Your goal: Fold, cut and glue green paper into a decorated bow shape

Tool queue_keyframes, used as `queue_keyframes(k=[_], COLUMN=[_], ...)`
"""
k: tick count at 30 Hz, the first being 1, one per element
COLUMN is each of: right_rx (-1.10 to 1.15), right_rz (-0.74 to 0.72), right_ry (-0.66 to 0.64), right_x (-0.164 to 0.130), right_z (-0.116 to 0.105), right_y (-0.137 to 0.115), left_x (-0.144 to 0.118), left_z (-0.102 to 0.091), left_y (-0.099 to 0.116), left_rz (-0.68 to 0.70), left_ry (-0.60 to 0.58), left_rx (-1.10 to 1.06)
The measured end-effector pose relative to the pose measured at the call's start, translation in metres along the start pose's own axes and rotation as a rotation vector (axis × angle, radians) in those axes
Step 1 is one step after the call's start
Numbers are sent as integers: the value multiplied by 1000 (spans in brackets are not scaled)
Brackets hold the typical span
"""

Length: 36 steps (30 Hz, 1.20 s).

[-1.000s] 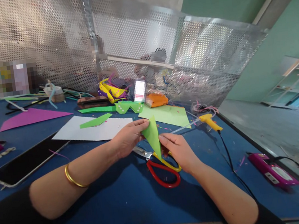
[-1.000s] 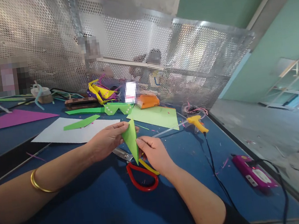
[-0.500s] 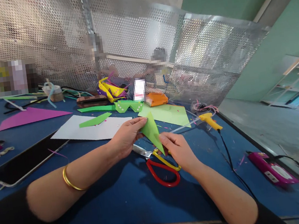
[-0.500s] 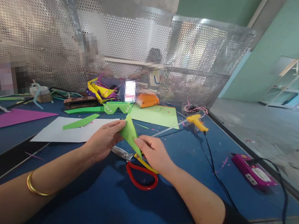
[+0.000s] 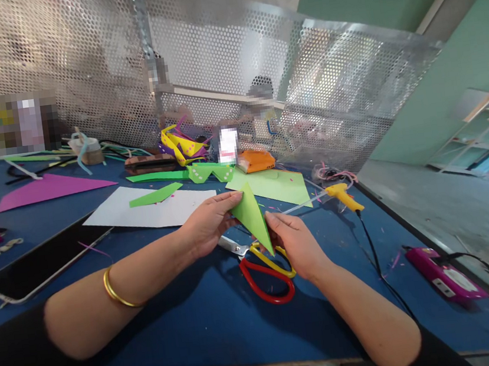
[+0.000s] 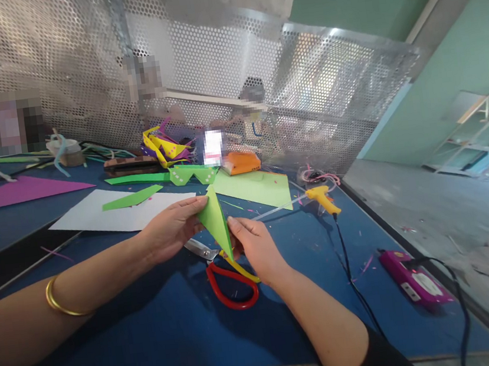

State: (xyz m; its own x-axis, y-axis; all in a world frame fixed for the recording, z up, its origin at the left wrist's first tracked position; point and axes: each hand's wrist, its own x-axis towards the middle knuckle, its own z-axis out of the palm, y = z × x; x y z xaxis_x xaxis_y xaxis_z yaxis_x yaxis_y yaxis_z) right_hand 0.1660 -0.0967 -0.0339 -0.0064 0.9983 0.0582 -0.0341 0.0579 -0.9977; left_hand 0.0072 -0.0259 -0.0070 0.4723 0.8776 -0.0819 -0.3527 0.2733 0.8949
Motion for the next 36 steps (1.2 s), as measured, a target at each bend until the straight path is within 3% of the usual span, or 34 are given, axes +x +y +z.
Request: queue_keyframes(k=[12, 16, 18, 23, 26, 29, 33, 36], right_rx=[-161, -320, -456, -891, -1001, -821, -241, 35], right_rz=[-46, -90, -167, -507, -559, -476, -192, -83], right_ry=[38, 30, 69, 329, 329, 333, 279, 248], right_x=[-1, -3, -4, -9, -10, -8, 1, 6], right_z=[1, 1, 0, 0, 1, 0, -6, -9], right_y=[-5, -6, -6, -6, -5, -6, -9, -10], left_x=[-1, -2, -4, -15, -23, -25, -18, -14], left_z=[1, 1, 2, 13, 19, 20, 15, 13], left_y=[-2, -3, -3, -9, -17, -22, -20, -17], left_rz=[-3, 31, 61, 131, 78, 5, -55, -102], left_ry=[-15, -60, -72, -21, -74, -18, 0, -23], left_rx=[18, 97, 153, 217, 247, 194, -3, -75])
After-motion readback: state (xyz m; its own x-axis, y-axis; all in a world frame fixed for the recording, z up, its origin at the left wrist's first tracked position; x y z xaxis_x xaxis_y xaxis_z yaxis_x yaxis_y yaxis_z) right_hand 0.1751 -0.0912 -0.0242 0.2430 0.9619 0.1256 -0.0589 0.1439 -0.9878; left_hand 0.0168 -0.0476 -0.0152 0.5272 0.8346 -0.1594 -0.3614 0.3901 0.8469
